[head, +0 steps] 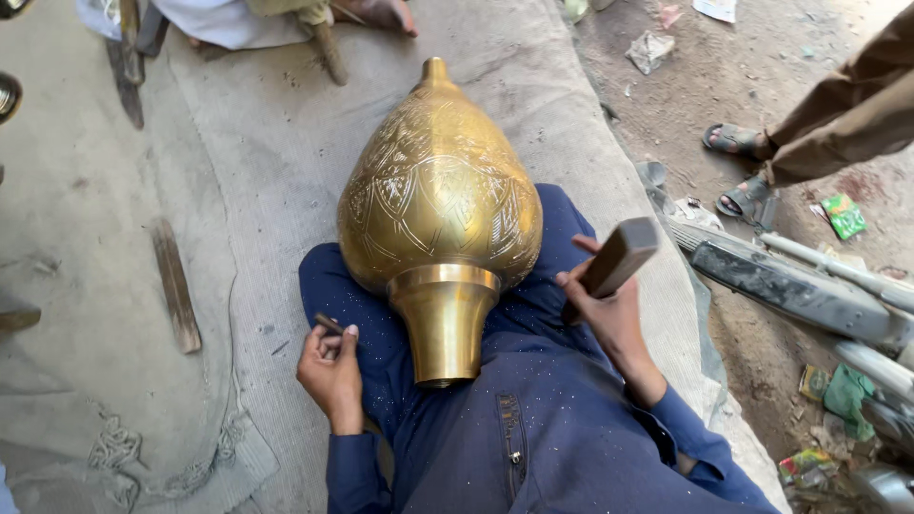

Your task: The person sits cross-legged on a sack and uses a chisel and hammer to engrave a decorative pattern into a large brass vessel. They repeatedly strike the chisel to create fine lines on the curved surface of the object.

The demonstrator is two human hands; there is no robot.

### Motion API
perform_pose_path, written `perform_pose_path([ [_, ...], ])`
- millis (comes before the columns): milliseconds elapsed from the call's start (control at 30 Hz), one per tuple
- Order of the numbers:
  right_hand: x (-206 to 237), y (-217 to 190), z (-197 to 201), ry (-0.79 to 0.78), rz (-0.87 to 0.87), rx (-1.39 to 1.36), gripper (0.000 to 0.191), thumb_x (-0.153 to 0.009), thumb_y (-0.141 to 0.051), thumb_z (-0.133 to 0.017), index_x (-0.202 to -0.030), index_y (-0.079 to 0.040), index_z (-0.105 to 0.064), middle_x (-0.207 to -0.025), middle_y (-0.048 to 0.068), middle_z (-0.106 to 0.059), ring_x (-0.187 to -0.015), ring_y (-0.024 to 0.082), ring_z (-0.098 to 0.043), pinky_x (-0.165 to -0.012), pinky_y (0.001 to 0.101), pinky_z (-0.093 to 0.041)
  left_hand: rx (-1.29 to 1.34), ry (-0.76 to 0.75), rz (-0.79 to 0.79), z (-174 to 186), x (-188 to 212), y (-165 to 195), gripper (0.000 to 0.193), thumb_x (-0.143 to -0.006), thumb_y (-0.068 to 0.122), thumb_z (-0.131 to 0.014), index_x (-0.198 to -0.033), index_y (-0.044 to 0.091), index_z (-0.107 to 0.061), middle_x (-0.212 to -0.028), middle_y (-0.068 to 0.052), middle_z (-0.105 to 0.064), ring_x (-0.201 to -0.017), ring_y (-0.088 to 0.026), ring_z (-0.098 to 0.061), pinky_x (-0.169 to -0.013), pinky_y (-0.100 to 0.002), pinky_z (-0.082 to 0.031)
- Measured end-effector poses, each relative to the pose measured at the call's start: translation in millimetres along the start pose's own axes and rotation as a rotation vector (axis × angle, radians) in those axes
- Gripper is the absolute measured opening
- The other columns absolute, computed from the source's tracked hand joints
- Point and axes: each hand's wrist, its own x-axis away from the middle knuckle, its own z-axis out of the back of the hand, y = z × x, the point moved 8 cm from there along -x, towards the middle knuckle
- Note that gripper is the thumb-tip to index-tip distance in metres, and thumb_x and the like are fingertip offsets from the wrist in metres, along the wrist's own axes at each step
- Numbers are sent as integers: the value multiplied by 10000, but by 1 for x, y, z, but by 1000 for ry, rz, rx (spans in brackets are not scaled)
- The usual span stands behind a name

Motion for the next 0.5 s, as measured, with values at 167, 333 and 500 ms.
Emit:
perform_pose_path([
  [167, 14, 15, -15, -109, -103, 57, 394, -828, -183, -833, -1163, -26, -698, -773, -17, -665, -726, 59, -616, -714, 256, -518, 160, -105, -86, -17, -26, 29, 284, -905, -17, -761, -1168, -59, -663, -851, -69, -699, -769, -93, -674, -731, -227, -577],
  [333, 23, 0, -8, -47, -22, 44, 362, -802, -216, -874, -1083, -49, -718, -882, -37, -740, -836, 49, -670, -783, 238, -540, 349, -250, -179, -48, -32, 82, 283, -931, -15, -739, -1185, -51, -620, -908, -71, -713, -837, -111, -711, -749, -247, -603],
  [500, 25, 16, -25, -187, -209, 45, 407, -780, -220, -896, -1102, -34, -730, -825, 34, -692, -785, 104, -628, -758, 277, -511, 379, -383, -217, -76, -33, 126, 286, -952, -1, -727, -1213, -33, -613, -940, -70, -708, -837, -131, -726, -707, -252, -605],
])
